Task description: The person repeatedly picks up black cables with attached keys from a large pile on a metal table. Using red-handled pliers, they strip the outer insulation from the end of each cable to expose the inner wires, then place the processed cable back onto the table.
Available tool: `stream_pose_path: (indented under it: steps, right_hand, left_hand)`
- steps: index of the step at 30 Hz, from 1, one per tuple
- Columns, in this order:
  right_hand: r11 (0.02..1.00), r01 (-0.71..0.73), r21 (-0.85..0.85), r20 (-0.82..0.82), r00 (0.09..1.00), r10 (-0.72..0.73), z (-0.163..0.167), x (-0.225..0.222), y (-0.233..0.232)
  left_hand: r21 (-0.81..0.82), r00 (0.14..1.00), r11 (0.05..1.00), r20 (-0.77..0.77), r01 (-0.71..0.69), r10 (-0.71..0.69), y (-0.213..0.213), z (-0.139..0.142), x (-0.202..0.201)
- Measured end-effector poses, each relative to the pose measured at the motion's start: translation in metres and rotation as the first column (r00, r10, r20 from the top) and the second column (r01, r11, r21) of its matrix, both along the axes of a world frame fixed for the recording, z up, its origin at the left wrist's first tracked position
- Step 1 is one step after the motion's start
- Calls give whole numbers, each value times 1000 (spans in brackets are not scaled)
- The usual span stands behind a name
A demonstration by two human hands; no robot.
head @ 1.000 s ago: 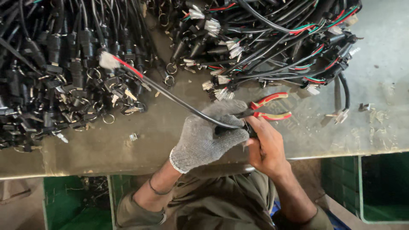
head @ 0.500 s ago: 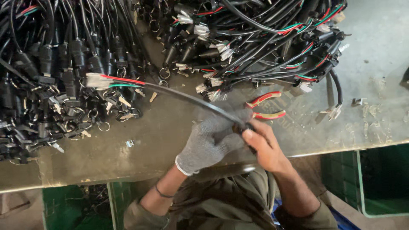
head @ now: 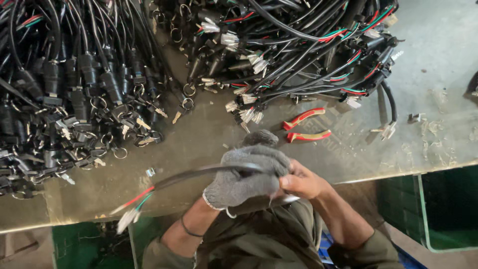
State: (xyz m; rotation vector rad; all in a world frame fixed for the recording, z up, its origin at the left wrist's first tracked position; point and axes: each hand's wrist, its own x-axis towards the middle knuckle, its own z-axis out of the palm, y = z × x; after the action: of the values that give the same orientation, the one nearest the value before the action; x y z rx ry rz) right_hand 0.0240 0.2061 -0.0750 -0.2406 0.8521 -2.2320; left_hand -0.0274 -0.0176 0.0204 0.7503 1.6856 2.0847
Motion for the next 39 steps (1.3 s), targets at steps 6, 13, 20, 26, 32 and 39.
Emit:
stream_pose_path:
  steps: [6, 13, 20, 26, 32, 39]
  right_hand:
    - [701, 570, 428, -299, 822, -485, -61, 19, -20]
    - [247, 882, 401, -911, 411, 12, 45, -33, -2]
    - [-189, 857, 480, -554, 463, 692, 69, -49, 31]
    - [456, 697, 554, -518, 717, -466, 59, -28, 33]
    - [262, 681, 684, -726, 671, 152, 67, -28, 12]
    - [67, 861, 504, -825, 457, 332, 74, -43, 2]
  left_hand:
    - [-11, 985, 987, 70, -160, 161, 20, -12, 6]
    - [-219, 957, 938, 50, -267, 284, 12, -8, 1]
    - [-4, 955, 958, 71, -287, 286, -5, 1, 14]
    - [-59, 992, 991, -43, -117, 115, 3, 25, 9]
    - [32, 892, 986, 432, -164, 135, 17, 25, 18]
    - [-236, 906, 877, -187, -418, 381, 21, 25, 28]
